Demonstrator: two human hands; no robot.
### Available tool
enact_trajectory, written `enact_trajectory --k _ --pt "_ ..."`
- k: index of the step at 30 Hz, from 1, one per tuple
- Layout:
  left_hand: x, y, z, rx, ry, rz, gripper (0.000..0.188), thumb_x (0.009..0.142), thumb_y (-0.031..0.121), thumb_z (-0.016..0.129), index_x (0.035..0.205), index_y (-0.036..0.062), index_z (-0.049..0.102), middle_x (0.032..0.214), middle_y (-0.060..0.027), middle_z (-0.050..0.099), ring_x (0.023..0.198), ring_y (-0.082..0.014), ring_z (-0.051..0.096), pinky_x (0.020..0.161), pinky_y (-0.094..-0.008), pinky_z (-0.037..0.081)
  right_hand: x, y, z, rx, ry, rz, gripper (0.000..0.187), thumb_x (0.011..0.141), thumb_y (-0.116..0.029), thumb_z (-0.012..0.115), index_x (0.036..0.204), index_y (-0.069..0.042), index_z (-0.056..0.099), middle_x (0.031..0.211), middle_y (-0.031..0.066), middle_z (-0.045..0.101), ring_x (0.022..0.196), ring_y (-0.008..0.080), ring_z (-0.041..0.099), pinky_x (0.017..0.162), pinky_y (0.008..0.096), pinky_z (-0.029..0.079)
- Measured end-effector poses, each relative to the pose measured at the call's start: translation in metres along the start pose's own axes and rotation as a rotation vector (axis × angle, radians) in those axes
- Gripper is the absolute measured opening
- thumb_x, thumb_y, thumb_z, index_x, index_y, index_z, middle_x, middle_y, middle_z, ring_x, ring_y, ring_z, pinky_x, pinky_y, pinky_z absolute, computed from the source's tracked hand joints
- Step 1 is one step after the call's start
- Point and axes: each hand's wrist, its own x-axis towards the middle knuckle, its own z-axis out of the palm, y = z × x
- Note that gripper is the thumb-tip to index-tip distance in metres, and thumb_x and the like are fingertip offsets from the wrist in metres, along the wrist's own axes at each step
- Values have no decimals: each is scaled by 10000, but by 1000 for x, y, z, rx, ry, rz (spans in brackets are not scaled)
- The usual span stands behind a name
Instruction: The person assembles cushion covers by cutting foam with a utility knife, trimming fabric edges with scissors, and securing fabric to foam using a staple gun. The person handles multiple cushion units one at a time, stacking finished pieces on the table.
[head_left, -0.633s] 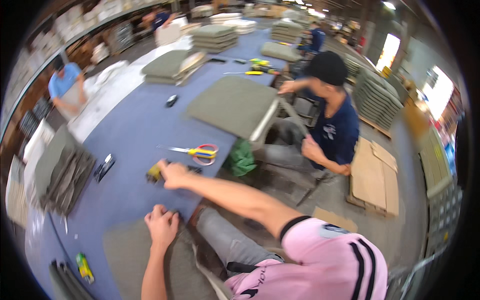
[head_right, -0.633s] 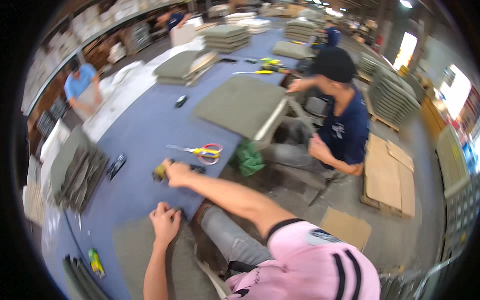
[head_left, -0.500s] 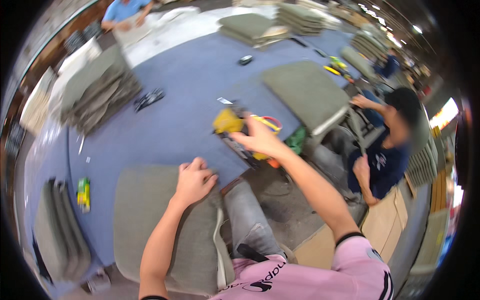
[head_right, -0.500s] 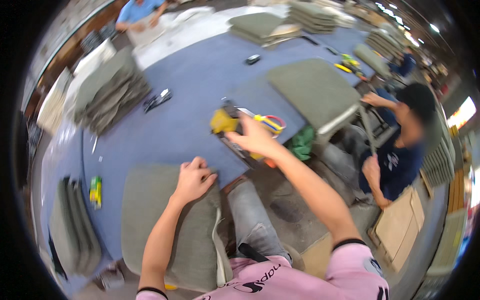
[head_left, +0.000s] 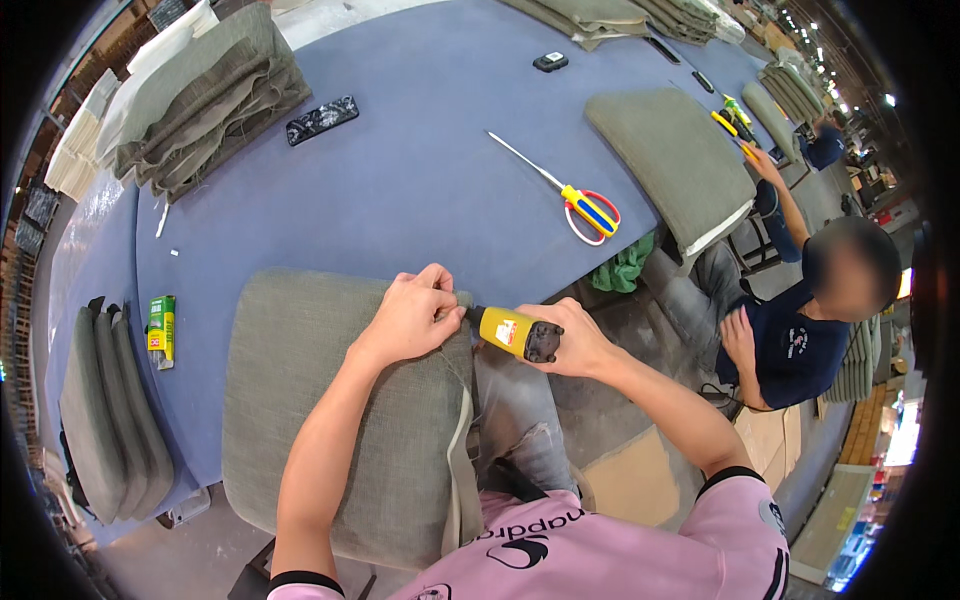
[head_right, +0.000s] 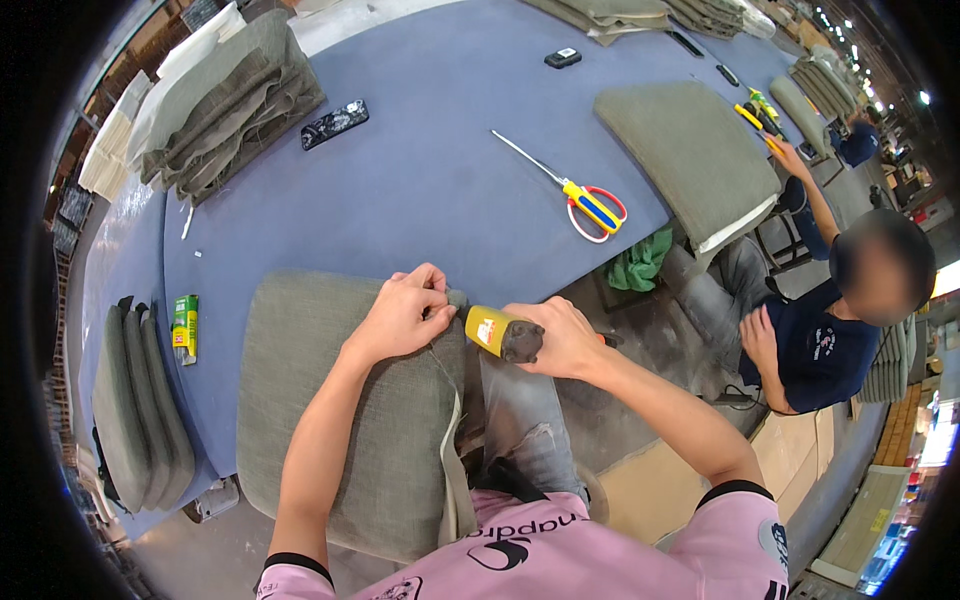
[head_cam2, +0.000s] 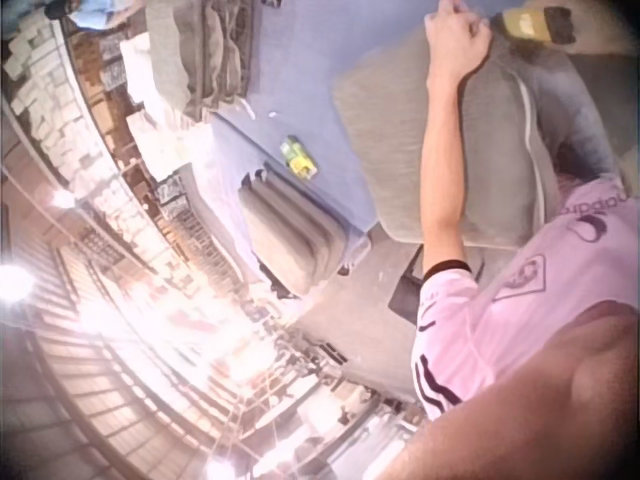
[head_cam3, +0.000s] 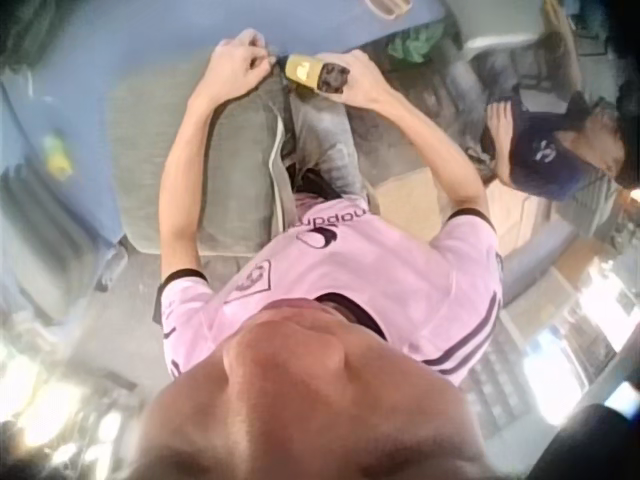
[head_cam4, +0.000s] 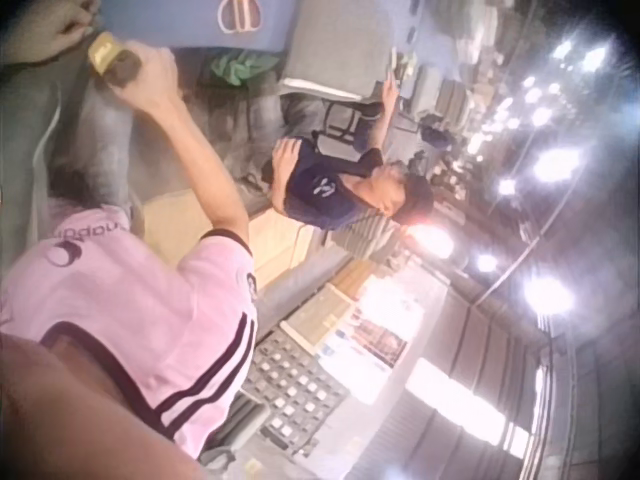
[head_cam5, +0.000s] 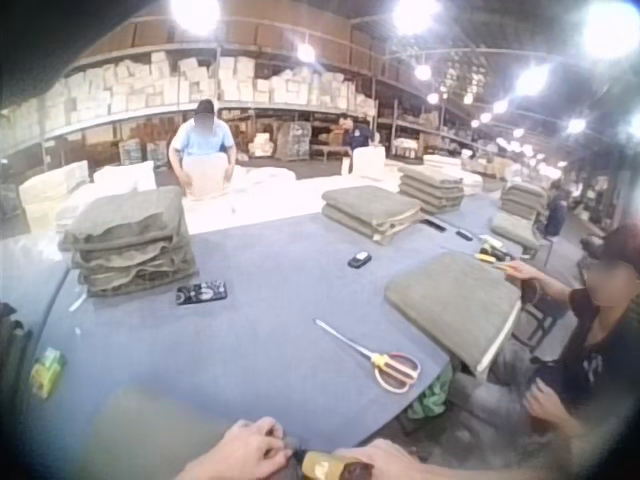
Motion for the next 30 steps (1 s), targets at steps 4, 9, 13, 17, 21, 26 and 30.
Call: enact_trajectory --k 4,9,13,17,21,26,30 --pt "0 -3 -1 -1 15 -1 267 924 197 730 742 7 686 963 -101 631 844 -270 617 846 -437 468 4 -10 -2 -6 9 17 409 747 -186 868 1127 -80 758 862 184 758 817 457 705 729 462 583" --pt "2 -1 -1 -16 10 -27 264 937 185 723 753 -3 696 962 -108 634 837 -287 624 853 -439 479 4 -2 0 0 -19 32 442 732 -186 879 1142 -71 763 859 188 758 812 453 709 730 473 584" --pt "-1 2 4 -45 24 -38 252 952 170 717 774 -9 716 958 -109 631 829 -311 624 867 -456 489 4 0 5 -52 11 24 490 738 -206 890 1197 -82 773 863 186 767 803 448 715 734 473 589" --pt "1 1 7 -32 27 -91 254 963 187 723 807 -13 731 1009 -126 608 847 -335 619 861 -478 500 14 8 13 36 -52 187 490 753 -290 901 1196 -102 805 967 204 793 955 469 698 896 510 586" --pt "3 10 1 4 59 -110 251 976 197 728 841 -15 728 1059 -143 584 900 -355 617 840 -490 505 5 -2 17 -159 -13 153 390 769 -343 886 1063 -93 831 991 230 789 1022 487 714 909 525 600" --pt "18 10 -24 118 122 -66 254 993 184 723 844 -21 714 1023 -151 585 945 -364 611 856 -480 501 48 -6 -37 221 -300 404 585 806 -443 911 1165 -6 759 1110 245 787 1025 397 757 924 507 591" --pt "23 -106 -120 207 355 -445 285 1066 219 668 949 -30 742 1078 -206 674 1023 -398 649 922 -489 525 145 -15 -51 -225 -27 343 630 801 -365 838 1282 -18 623 983 257 766 956 467 766 825 591 605"
